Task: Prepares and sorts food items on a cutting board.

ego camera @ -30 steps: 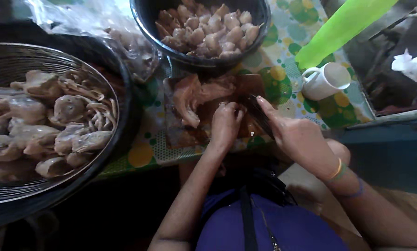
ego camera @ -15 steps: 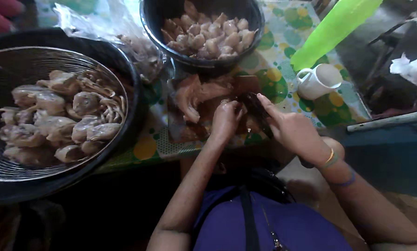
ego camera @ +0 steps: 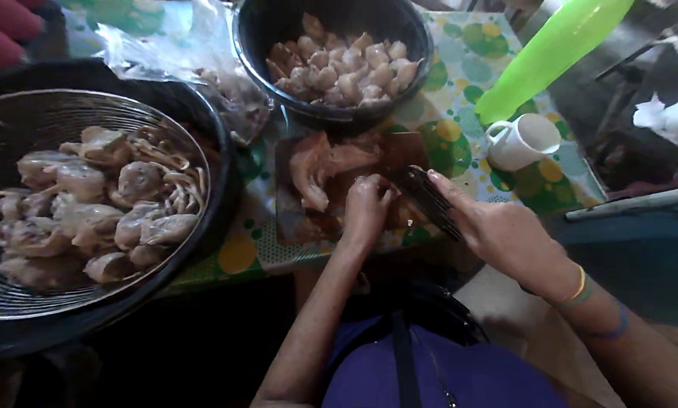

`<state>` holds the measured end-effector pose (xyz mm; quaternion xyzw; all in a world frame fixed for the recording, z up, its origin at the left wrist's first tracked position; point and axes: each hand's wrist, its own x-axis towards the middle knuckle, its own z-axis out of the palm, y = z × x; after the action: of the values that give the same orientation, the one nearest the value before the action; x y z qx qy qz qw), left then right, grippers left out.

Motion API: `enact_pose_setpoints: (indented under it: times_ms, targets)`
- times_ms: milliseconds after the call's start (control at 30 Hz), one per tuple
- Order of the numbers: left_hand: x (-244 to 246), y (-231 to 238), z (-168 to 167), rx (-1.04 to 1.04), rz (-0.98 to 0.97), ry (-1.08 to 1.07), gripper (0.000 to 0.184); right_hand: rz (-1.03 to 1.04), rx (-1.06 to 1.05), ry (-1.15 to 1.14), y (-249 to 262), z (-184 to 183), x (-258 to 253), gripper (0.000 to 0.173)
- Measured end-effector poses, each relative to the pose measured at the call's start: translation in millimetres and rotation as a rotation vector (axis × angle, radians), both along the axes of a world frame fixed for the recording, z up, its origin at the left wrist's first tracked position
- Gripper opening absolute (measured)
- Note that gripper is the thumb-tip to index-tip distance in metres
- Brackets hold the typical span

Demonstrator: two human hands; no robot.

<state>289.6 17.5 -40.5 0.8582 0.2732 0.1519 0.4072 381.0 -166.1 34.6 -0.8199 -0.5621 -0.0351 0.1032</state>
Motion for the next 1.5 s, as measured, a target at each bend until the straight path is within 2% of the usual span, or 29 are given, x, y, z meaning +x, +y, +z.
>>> enact_pose_setpoints:
  times_ms: [167,300,433,500,567,667,733,800,900,967,1100,1200,1267,1367,1500]
  targets:
    - [1.4,1.5,-3.2,0.033,-0.024,0.007,0.016,-0.033,-0.134,-0.022,22.3,-6.5,-4.4,0.065]
    - [4.3,-1.7,-2.2,0.051,0.018,0.009,0.015,-0.029,-0.054,0.002,14.2,-16.4,-2.8,0.064]
    - [1.6,-2.6,-9.0,0.068,0.045,-0.018,0.02,-0.081,-0.111,0.225,-7.3,-5.4,7.6,0.059]
    - [-0.8,-2.2,-8.3,0.06,0.024,-0.014,0.021,-0.11,-0.069,0.306,-21.2,-1.8,17.9,0.056]
    - [-2.1,-0.7,-4.4,0.06,-0.022,-0.025,0.021,-0.163,0.031,0.279,-31.1,6.0,21.5,0.056]
    - [3.4,4.4,-5.1,0.204,-0.152,-0.128,0.019,-0.278,0.088,0.239,-37.4,19.6,19.4,0.058]
    - [12.5,9.5,-2.1,0.313,-0.266,-0.126,0.027,-0.301,0.12,0.209,-35.4,19.4,17.3,0.059]
    - [23.8,14.0,2.2,0.335,-0.37,-0.038,0.037,-0.315,0.131,0.176,-31.2,14.8,16.0,0.059]
    - [32.8,20.8,6.5,0.236,-0.446,0.146,0.06,-0.343,0.131,0.193,-27.4,9.8,12.6,0.06]
    - [25.7,22.6,12.0,0.183,-0.413,0.19,0.066,-0.346,0.126,0.207,-28.2,7.7,11.5,0.061]
    - [4.1,24.7,12.0,0.167,-0.432,0.192,0.058,-0.312,0.128,0.247,-28.6,0.6,10.3,0.059]
    - [-1.4,23.5,8.3,0.201,-0.379,0.186,0.031,-0.309,0.127,0.294,-27.3,-3.6,9.6,0.058]
    - [-0.2,19.4,3.5,0.22,-0.318,0.116,0.022,-0.317,0.134,0.314,-27.3,-4.8,8.6,0.058]
    - [4.0,3.0,2.3,0.173,-0.199,0.042,0.022,-0.311,0.148,0.323,-27.8,-4.9,5.0,0.059]
    - [6.4,-10.0,10.8,-0.017,-0.111,0.051,0.034,-0.271,0.16,0.274,-27.2,-6.8,-2.9,0.058]
